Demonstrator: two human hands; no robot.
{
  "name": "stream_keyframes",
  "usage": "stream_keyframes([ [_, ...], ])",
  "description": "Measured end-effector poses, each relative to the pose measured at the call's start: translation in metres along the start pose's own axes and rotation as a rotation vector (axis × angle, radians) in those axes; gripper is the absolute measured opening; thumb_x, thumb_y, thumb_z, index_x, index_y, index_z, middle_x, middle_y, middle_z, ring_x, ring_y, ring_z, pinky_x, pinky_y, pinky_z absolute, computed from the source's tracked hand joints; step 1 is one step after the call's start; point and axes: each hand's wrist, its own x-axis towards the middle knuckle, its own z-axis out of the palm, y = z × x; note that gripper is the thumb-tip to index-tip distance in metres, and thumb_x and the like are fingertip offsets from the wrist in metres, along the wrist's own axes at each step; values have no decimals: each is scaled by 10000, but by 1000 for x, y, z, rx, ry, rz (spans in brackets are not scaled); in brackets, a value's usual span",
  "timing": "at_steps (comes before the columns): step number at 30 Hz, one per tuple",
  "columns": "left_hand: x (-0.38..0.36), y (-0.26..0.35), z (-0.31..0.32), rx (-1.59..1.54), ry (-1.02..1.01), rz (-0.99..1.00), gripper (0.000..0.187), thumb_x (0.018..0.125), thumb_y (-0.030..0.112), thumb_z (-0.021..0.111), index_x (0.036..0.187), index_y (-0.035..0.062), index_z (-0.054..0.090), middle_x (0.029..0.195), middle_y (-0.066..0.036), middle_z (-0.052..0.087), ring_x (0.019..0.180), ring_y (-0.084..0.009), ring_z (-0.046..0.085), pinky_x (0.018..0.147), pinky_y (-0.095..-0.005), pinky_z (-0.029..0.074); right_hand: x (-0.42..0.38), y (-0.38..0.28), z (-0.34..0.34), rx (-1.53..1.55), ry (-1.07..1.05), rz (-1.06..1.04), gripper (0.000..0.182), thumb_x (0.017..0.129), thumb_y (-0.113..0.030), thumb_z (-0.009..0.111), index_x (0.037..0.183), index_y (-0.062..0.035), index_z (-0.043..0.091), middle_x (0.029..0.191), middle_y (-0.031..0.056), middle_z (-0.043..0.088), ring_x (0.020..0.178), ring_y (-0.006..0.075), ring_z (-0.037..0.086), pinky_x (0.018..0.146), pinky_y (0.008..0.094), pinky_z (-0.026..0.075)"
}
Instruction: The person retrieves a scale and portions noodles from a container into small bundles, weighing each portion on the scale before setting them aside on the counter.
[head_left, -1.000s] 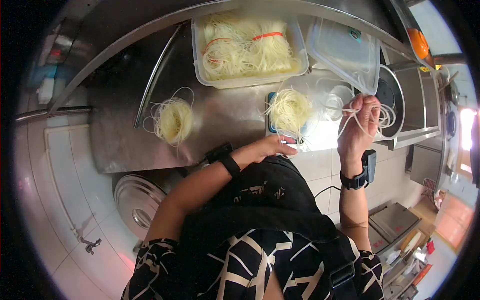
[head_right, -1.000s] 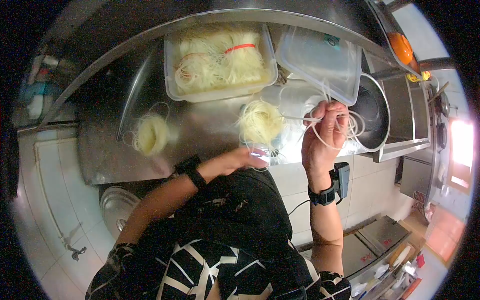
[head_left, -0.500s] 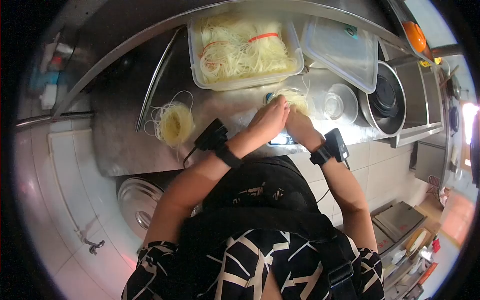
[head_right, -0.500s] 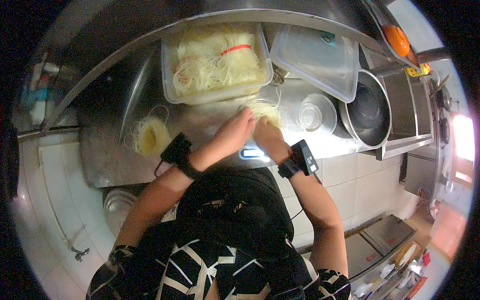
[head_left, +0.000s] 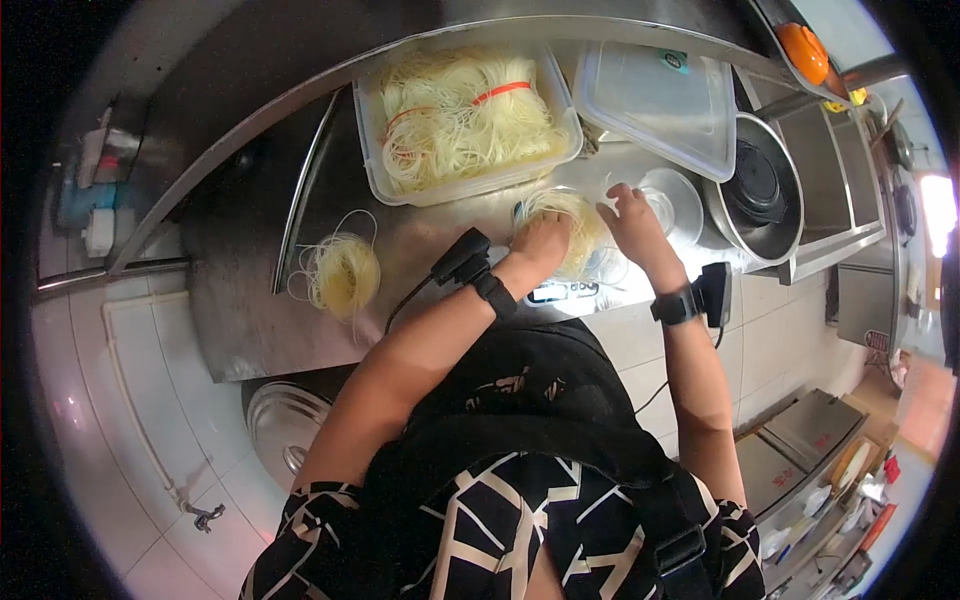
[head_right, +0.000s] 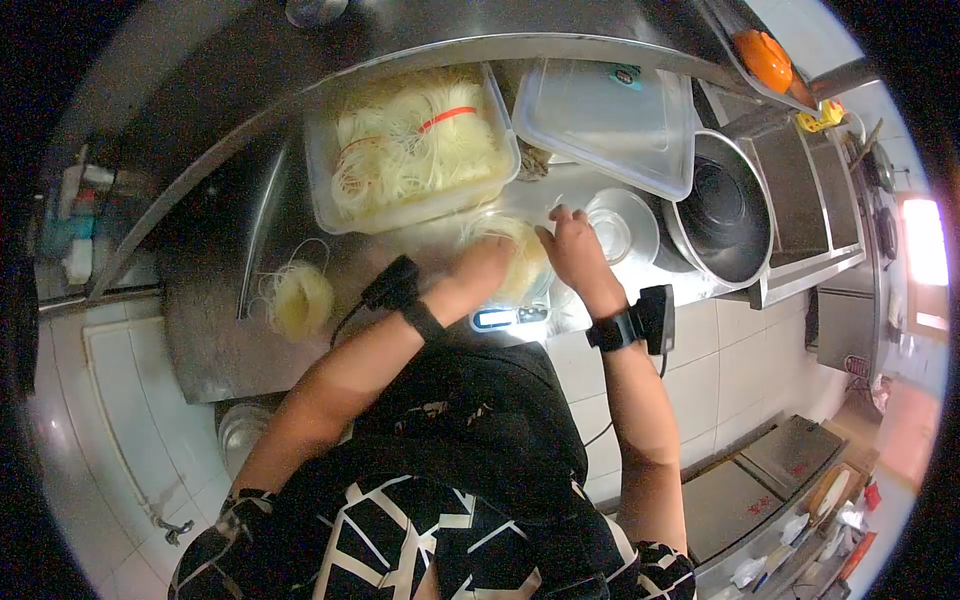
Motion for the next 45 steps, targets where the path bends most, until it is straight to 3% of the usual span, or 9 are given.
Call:
stream_keyframes([
  [2,0,-2,2,15,17,25,189,812,103,424,930,6,536,910,-200,565,824,-327,585,698,-412,486,12,-4,10,27,-164,339,262,793,-115,598,1009,10,517,883,194,586,799,290,592,739,337,469],
  [8,6,2,-24,-45,-171,-55,242,826,104,388,964,-10,549,970,-205,565,899,-320,576,743,-417,473,19,-2,32,701,229,62,114,803,-35,564,905,15,553,831,99,617,757,150,584,727,259,458],
  [14,4,-8,-33,-206,-326,-99,241,810,39,404,991,-34,544,1028,-232,546,953,-349,551,783,-398,456,-7,-16,33,440,-17,-86,137,755,43,581,879,-9,556,804,72,553,769,169,571,683,274,461],
  [22,-18,-4,-86,-307,125,99,160,742,-28,492,899,-28,459,930,-187,490,915,-359,501,766,-416,435,-9,-3,61,-10,-129,-262,126,759,-64,499,830,25,554,845,204,566,839,363,531,736,408,439],
  [29,-14,-16,-70,-226,51,97,218,707,-43,508,919,4,488,954,-168,482,927,-360,495,801,-415,421,-5,-21,15,84,-129,-311,267,679,44,467,928,50,562,891,220,561,914,355,529,812,396,430],
  [34,-25,-25,-94,-498,80,160,339,652,-47,557,983,-5,498,1004,-182,490,976,-349,491,860,-372,405,13,-11,-11,190,-68,-232,339,667,73,463,985,9,564,998,189,541,932,359,524,822,371,435],
  [39,-47,-29,-93,-586,163,-5,321,686,-2,587,993,-9,491,986,-171,517,929,-313,534,824,-351,429,34,16,4,240,-6,-157,243,761,-28,531,1002,1,542,943,193,565,840,333,567,745,358,459],
  [41,-60,-37,-78,-556,243,-151,298,778,62,579,1053,28,467,967,-94,547,909,-202,540,776,-314,451,45,18,9,132,-133,110,228,837,-122,552,1026,4,533,868,137,610,844,225,594,740,289,465],
  [45,-96,-42,-44,-613,200,-339,313,806,123,592,1068,29,449,985,-88,544,908,-172,534,772,-293,449,61,27,26,304,-249,100,241,831,-126,582,1001,34,522,833,91,598,831,152,580,733,262,462],
])
